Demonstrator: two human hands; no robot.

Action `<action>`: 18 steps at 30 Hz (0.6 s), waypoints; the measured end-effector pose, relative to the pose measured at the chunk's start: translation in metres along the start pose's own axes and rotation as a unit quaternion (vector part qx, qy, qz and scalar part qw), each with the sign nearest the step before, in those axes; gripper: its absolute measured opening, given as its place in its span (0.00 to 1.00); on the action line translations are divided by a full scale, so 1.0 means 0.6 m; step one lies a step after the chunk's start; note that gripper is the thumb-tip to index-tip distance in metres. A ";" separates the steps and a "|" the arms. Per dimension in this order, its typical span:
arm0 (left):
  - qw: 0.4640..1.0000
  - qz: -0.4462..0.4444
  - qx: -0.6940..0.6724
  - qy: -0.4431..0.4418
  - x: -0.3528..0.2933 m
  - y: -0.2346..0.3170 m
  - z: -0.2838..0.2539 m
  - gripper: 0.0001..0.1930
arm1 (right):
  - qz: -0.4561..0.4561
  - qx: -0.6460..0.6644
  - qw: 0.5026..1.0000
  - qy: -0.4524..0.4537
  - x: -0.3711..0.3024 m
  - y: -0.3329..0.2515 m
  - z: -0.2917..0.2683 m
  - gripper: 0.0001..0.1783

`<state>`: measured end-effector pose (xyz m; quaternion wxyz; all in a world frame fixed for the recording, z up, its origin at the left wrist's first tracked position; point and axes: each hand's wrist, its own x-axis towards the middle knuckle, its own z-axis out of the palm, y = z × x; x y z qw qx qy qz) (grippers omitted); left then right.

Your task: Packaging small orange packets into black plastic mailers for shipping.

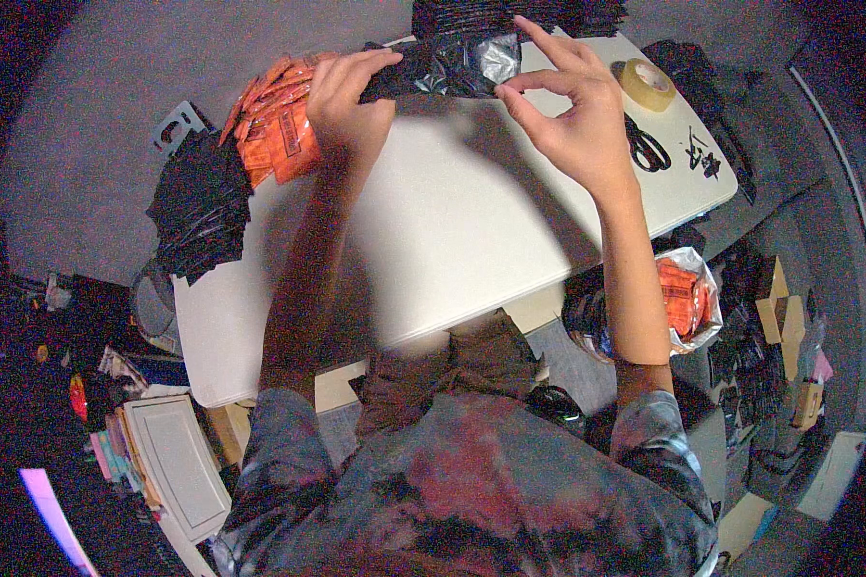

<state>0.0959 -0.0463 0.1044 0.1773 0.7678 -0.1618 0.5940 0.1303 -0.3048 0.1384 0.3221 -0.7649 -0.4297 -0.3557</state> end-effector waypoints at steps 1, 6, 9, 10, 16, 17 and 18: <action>1.000 0.000 0.001 -0.005 -0.001 0.001 0.000 0.23 | 0.001 -0.001 1.000 0.000 -0.001 0.002 0.000 0.07; 0.999 -0.004 -0.013 -0.031 -0.004 0.006 0.005 0.24 | 0.058 0.074 0.995 -0.031 0.010 0.023 -0.015 0.08; 0.998 0.031 -0.009 -0.048 -0.008 0.007 0.004 0.25 | 0.072 0.117 0.989 -0.051 0.027 0.035 -0.035 0.09; 0.997 0.024 -0.018 -0.069 -0.011 0.010 0.002 0.25 | 0.061 0.100 0.991 -0.064 0.032 0.037 -0.042 0.10; 0.997 -0.019 -0.031 -0.069 -0.008 0.009 0.007 0.22 | 0.198 0.216 0.953 -0.083 0.029 0.054 -0.054 0.14; 0.994 -0.067 -0.038 -0.082 -0.008 0.007 0.007 0.20 | 0.239 0.205 0.947 -0.064 0.029 0.050 -0.056 0.15; 0.994 -0.067 -0.038 -0.081 -0.007 0.005 0.007 0.20 | 0.200 0.201 0.958 -0.051 0.018 0.057 -0.050 0.17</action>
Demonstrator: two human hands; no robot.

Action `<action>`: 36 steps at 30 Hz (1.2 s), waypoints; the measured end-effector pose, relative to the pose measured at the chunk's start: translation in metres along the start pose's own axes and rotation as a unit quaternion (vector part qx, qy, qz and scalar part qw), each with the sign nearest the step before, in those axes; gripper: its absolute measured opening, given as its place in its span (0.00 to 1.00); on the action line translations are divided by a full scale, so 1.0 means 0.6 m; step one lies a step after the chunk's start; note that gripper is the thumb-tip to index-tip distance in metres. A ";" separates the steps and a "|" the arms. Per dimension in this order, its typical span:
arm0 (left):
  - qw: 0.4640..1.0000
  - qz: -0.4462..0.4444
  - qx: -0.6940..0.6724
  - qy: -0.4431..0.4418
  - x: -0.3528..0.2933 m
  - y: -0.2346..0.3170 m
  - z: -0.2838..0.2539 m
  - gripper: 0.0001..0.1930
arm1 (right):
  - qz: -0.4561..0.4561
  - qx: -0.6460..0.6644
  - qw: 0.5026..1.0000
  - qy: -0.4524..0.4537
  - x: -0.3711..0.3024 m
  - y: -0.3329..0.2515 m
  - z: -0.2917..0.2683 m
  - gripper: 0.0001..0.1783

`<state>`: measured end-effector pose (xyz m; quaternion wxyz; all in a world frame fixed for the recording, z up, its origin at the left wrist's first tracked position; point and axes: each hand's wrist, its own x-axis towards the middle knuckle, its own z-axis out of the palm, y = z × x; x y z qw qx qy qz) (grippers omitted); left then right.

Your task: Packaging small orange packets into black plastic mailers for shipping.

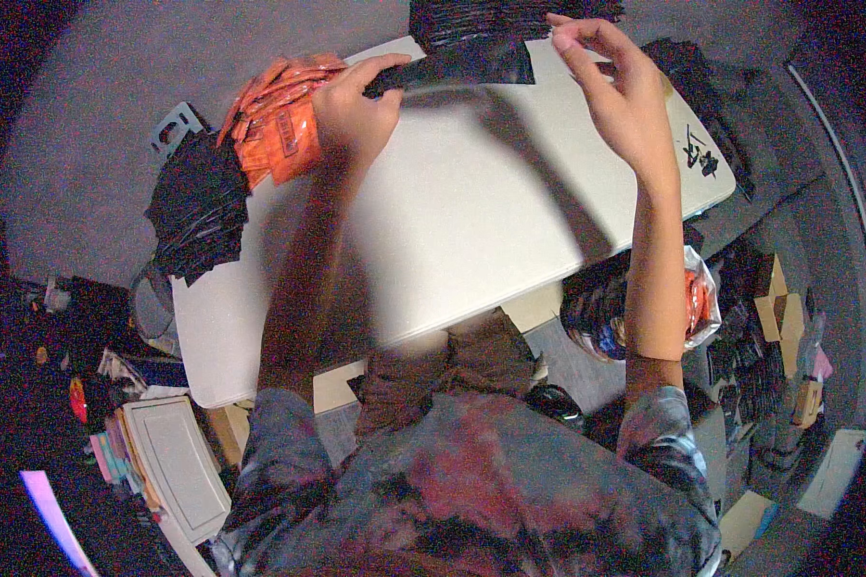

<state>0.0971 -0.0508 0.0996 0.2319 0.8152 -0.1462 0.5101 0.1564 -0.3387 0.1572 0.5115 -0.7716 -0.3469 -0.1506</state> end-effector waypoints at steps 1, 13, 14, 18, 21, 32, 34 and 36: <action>0.995 -0.083 -0.018 -0.049 0.003 0.003 -0.002 0.17 | 0.000 0.000 1.000 0.000 -0.003 -0.004 0.005 0.17; 0.900 -0.250 -0.297 -0.199 -0.010 -0.014 0.014 0.17 | -0.089 -0.125 0.987 0.047 0.010 0.002 0.042 0.21; 0.897 -0.253 -0.302 -0.203 -0.008 -0.009 0.015 0.17 | -0.109 -0.119 0.986 0.041 0.011 0.008 0.039 0.21; 0.877 -0.259 -0.355 -0.194 -0.012 -0.004 0.023 0.15 | -0.111 -0.092 0.989 -0.025 0.019 0.007 0.028 0.18; 0.869 -0.278 -0.368 -0.181 -0.019 -0.007 0.031 0.14 | -0.037 -0.086 0.994 -0.055 0.023 -0.006 0.031 0.15; 0.821 -0.284 -0.479 -0.124 -0.068 -0.022 0.088 0.26 | -0.008 -0.149 0.988 -0.030 0.076 -0.003 0.035 0.16; 0.811 -0.300 -0.480 -0.146 -0.093 -0.031 0.101 0.31 | 0.027 -0.167 0.986 0.005 0.080 -0.027 0.041 0.17; 0.803 -0.333 -0.455 -0.193 -0.122 -0.049 0.114 0.44 | -0.002 -0.214 0.974 -0.073 0.090 -0.018 0.054 0.16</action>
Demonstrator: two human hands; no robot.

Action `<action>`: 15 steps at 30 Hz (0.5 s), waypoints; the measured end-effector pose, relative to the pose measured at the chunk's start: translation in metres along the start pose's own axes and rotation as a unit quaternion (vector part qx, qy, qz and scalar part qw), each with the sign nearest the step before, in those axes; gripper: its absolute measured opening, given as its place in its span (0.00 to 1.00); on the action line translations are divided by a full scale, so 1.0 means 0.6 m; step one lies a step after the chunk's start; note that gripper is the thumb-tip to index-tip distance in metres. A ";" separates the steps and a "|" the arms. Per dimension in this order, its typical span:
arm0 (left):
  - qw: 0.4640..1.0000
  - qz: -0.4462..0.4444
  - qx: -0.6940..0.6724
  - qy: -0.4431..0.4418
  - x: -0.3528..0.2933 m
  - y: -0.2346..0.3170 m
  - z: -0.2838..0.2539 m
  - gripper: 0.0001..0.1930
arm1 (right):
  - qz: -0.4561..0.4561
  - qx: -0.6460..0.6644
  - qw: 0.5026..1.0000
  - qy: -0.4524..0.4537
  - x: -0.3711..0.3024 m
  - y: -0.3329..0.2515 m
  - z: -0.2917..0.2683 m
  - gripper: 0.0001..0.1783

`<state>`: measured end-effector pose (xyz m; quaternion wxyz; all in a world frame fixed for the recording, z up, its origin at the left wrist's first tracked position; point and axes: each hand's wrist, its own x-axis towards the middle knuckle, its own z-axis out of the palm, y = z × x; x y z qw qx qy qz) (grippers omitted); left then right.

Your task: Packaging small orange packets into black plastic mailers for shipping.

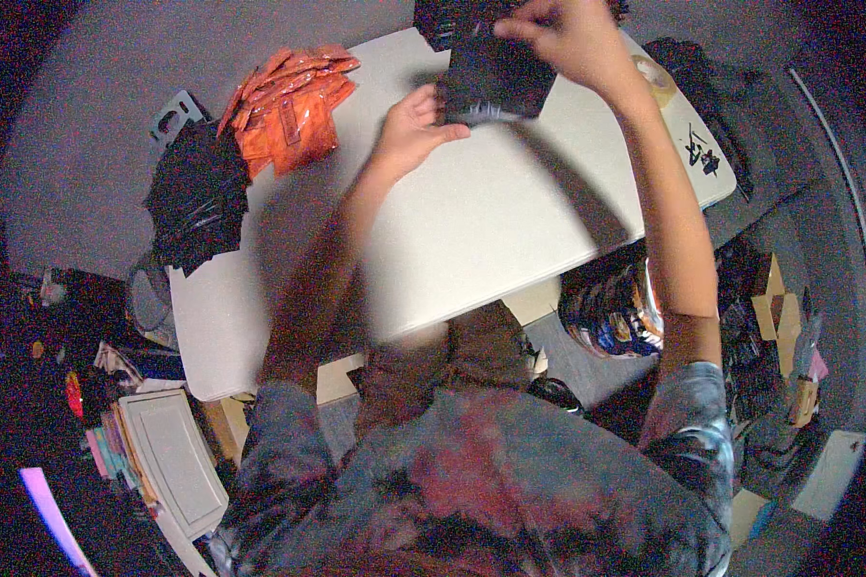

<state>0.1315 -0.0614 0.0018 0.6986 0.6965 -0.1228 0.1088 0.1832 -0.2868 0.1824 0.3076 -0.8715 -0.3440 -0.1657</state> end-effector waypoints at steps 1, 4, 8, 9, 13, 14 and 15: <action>1.000 -0.001 -0.002 -0.001 -0.004 -0.005 0.001 0.44 | -0.036 -0.054 0.996 -0.067 0.004 0.003 0.004 0.16; 0.997 -0.049 0.048 0.027 -0.015 -0.018 0.004 0.50 | -0.088 -0.087 0.992 -0.028 0.009 0.016 0.019 0.15; 0.998 -0.046 0.040 0.005 -0.009 -0.033 -0.005 0.57 | -0.154 -0.053 0.983 0.089 0.014 0.023 0.021 0.13; 0.998 -0.044 0.038 0.012 -0.008 -0.036 -0.009 0.58 | -0.157 -0.050 0.982 0.087 0.019 0.016 0.020 0.13; 0.998 -0.050 0.020 0.031 -0.015 -0.029 0.001 0.59 | -0.050 -0.126 0.989 -0.061 0.019 0.000 0.019 0.11; 0.998 -0.051 0.018 0.029 -0.015 -0.026 0.006 0.59 | -0.071 -0.106 0.990 -0.065 0.015 0.005 0.020 0.11; 0.998 -0.050 0.014 0.025 -0.015 -0.023 0.011 0.57 | -0.068 -0.107 0.990 -0.066 0.009 0.009 0.023 0.11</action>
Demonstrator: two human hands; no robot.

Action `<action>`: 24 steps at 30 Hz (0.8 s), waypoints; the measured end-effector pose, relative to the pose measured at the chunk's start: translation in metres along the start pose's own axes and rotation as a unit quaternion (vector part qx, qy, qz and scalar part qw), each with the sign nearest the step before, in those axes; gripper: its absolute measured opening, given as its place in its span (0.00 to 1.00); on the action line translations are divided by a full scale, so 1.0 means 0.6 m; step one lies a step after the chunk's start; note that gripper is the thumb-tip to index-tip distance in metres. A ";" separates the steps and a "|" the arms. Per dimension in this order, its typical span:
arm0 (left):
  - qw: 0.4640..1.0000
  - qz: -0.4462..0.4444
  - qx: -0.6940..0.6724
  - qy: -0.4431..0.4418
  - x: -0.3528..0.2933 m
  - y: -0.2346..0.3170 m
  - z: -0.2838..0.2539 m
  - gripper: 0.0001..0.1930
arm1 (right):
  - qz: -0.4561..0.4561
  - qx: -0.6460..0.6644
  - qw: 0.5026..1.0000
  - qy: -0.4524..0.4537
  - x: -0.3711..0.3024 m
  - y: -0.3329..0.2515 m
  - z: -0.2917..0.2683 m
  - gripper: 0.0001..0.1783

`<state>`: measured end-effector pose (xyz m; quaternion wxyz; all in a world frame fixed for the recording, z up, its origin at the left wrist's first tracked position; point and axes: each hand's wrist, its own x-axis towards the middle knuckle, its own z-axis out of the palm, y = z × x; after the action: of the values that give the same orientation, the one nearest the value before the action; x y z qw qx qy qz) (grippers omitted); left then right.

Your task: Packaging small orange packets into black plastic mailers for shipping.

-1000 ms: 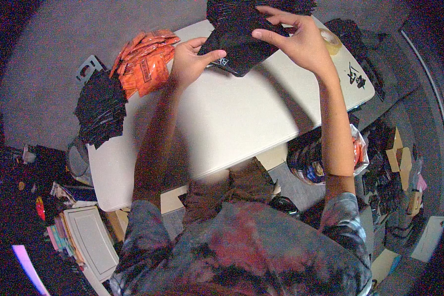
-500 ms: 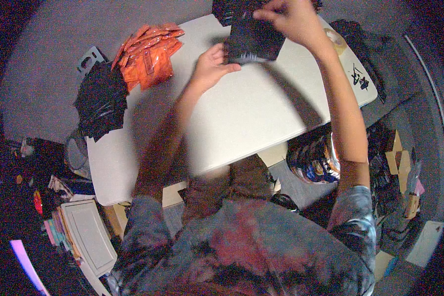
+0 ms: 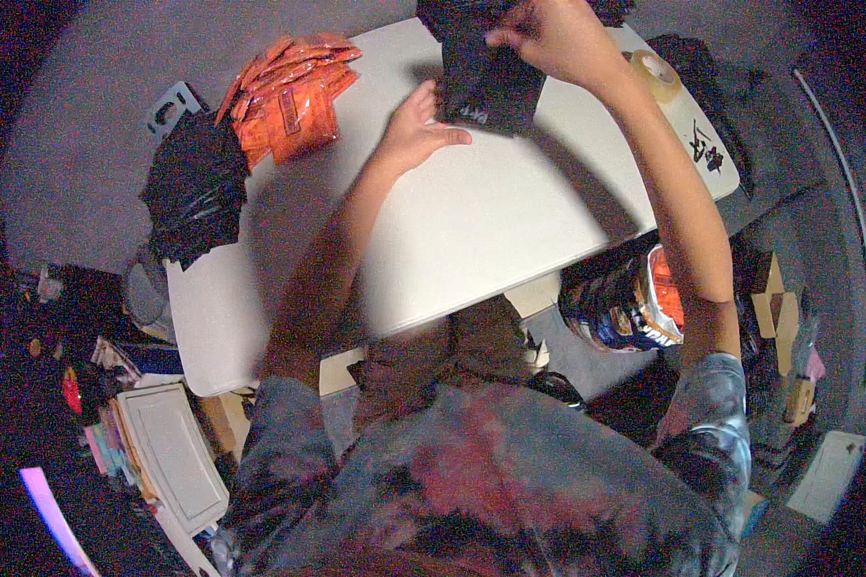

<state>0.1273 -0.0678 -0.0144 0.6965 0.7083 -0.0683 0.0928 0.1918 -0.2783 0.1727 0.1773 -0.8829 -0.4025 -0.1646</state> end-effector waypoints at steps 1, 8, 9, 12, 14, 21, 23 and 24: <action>1.000 0.003 -0.001 0.003 -0.002 0.000 -0.005 0.56 | -0.033 0.048 0.995 0.086 0.001 -0.007 0.002 0.11; 0.996 0.022 -0.054 -0.061 0.008 0.007 -0.014 0.45 | -0.139 0.061 0.981 0.122 0.007 -0.009 0.010 0.12; 0.993 0.011 -0.096 -0.062 0.007 0.005 -0.012 0.40 | -0.099 0.080 0.981 0.148 0.002 -0.006 0.017 0.12; 0.999 -0.013 0.025 -0.028 0.010 -0.006 -0.029 0.34 | -0.056 0.112 0.979 0.160 0.009 -0.020 0.008 0.12; 0.999 -0.008 -0.041 -0.018 -0.001 0.002 -0.014 0.31 | -0.065 0.027 0.990 0.126 0.011 -0.019 0.006 0.14; 0.992 0.003 -0.126 -0.033 -0.003 0.014 -0.021 0.20 | -0.023 0.045 0.992 0.113 0.008 0.002 0.002 0.17; 0.990 -0.019 -0.137 -0.031 -0.003 0.005 -0.032 0.19 | 0.003 0.039 0.994 0.106 0.009 -0.015 0.002 0.18; 0.988 -0.040 -0.148 -0.029 -0.005 0.001 -0.038 0.18 | 0.029 0.032 0.994 0.099 0.010 -0.023 0.005 0.18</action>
<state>0.1236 -0.0450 -0.0142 0.7947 0.6016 -0.0735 0.0334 0.1854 -0.2645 0.1753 0.2487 -0.8676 -0.3621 -0.2331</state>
